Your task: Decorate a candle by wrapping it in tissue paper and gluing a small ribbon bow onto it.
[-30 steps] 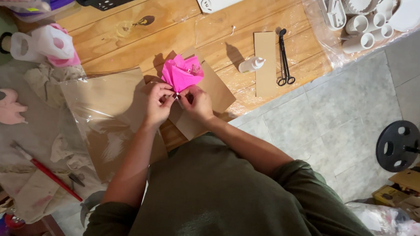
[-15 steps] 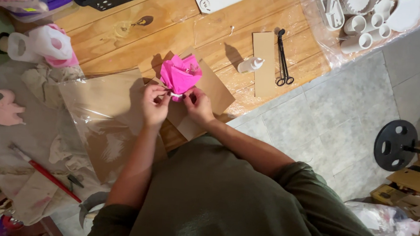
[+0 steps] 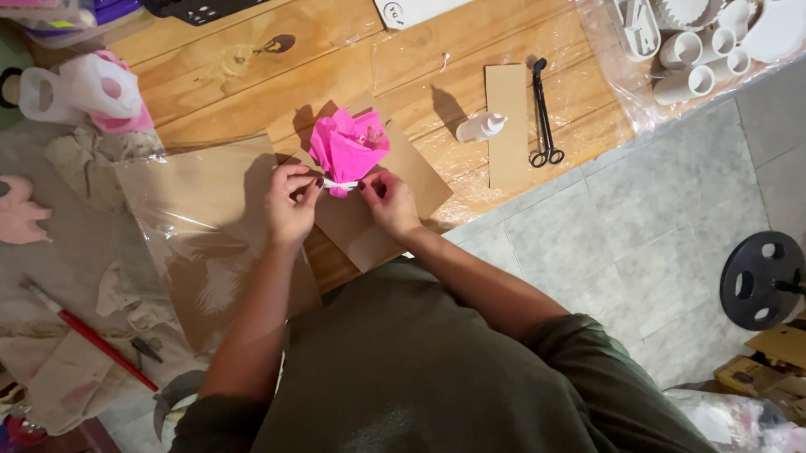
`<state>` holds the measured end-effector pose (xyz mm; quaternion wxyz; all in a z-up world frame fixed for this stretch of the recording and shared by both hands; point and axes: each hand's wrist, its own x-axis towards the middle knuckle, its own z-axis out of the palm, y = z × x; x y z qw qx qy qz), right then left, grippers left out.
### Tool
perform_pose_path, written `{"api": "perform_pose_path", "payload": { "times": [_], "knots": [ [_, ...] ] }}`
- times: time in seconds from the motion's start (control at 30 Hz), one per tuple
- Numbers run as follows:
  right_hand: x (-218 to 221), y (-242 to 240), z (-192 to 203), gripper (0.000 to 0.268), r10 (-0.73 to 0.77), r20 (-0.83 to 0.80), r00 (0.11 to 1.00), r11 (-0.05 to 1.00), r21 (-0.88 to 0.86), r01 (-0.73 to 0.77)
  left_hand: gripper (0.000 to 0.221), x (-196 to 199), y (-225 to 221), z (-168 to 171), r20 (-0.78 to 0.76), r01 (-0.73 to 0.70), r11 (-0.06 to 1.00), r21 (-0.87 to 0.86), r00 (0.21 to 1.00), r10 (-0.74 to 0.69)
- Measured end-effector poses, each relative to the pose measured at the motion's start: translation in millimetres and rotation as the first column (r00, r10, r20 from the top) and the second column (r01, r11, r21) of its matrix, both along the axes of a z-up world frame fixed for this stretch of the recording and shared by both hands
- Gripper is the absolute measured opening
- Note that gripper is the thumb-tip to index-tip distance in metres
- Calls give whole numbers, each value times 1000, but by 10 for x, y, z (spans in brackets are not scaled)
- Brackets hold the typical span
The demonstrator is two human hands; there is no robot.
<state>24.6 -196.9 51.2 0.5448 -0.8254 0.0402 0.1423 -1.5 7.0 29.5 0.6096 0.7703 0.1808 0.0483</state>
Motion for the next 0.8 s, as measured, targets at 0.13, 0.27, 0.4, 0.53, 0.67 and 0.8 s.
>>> {"api": "perform_pose_path", "payload": {
  "times": [0.13, 0.27, 0.4, 0.53, 0.67, 0.8],
  "knots": [
    [16, -68, 453, 9, 108, 109, 988, 969, -233, -80, 35, -39, 101, 197, 59, 182, 980, -74, 982, -178],
    [-16, 49, 786, 7, 214, 303, 929, 945, -307, -117, 37, -57, 34, 171, -12, 200, 980, 14, 980, -200],
    [66, 171, 851, 6, 303, 517, 800, 937, -314, -151, 38, -13, -77, 233, 13, 115, 993, 39, 993, -115],
    [108, 230, 631, 7, 337, 495, 801, 915, -372, -156, 36, -14, -130, 256, 7, 43, 999, 4, 999, -43],
    [122, 236, 687, 7, 335, 469, 817, 911, -382, -154, 35, -71, -162, 249, 79, 47, 999, 9, 996, -47],
    [140, 226, 686, 10, 366, 483, 795, 897, -411, -163, 34, -87, -208, 172, 72, 56, 998, 12, 996, -57]
  ]
}}
